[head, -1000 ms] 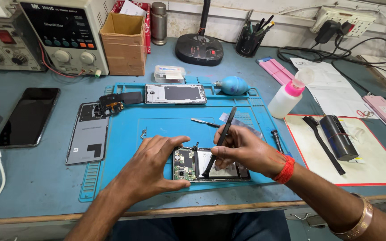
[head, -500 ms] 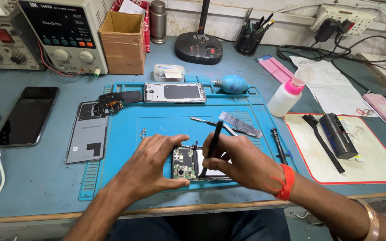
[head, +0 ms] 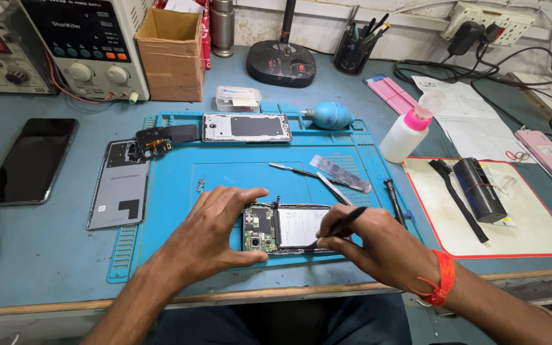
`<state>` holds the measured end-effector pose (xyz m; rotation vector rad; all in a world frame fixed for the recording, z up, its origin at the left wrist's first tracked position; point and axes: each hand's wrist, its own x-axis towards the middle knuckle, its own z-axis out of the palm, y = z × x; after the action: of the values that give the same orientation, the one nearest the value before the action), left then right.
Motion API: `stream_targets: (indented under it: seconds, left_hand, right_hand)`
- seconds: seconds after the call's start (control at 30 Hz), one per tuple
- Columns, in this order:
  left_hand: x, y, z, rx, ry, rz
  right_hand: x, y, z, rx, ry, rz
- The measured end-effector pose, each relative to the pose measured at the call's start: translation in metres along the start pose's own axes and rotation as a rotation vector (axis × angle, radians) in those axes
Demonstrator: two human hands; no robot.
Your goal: The person works on a disassembled smartphone at a repair bench. They brush the phone interior with liquid from a bottle, pry out the old battery with a spudger, peel adhesive from a replacement battery, and press the new battery into the phone body.
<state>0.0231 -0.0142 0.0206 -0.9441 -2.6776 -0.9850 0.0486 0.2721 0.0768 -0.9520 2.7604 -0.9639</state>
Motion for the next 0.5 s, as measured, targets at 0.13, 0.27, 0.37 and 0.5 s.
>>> stream_targets:
  seconds: [0.13, 0.27, 0.37, 0.5]
  left_hand:
    - [0.0, 0.0, 0.0, -0.001, -0.005, -0.021]
    - [0.0, -0.001, 0.001, -0.007, -0.002, -0.021]
    - [0.0, -0.003, 0.003, -0.005, 0.0, -0.02]
    - [0.0, -0.004, 0.004, -0.017, 0.037, 0.037]
  right_hand:
    - [-0.007, 0.003, -0.002, 0.016, 0.007, 0.027]
    - [-0.011, 0.005, -0.006, 0.014, 0.004, 0.076]
    - [-0.013, 0.008, -0.01, -0.02, 0.014, 0.097]
    - [-0.017, 0.012, -0.011, -0.066, 0.068, 0.067]
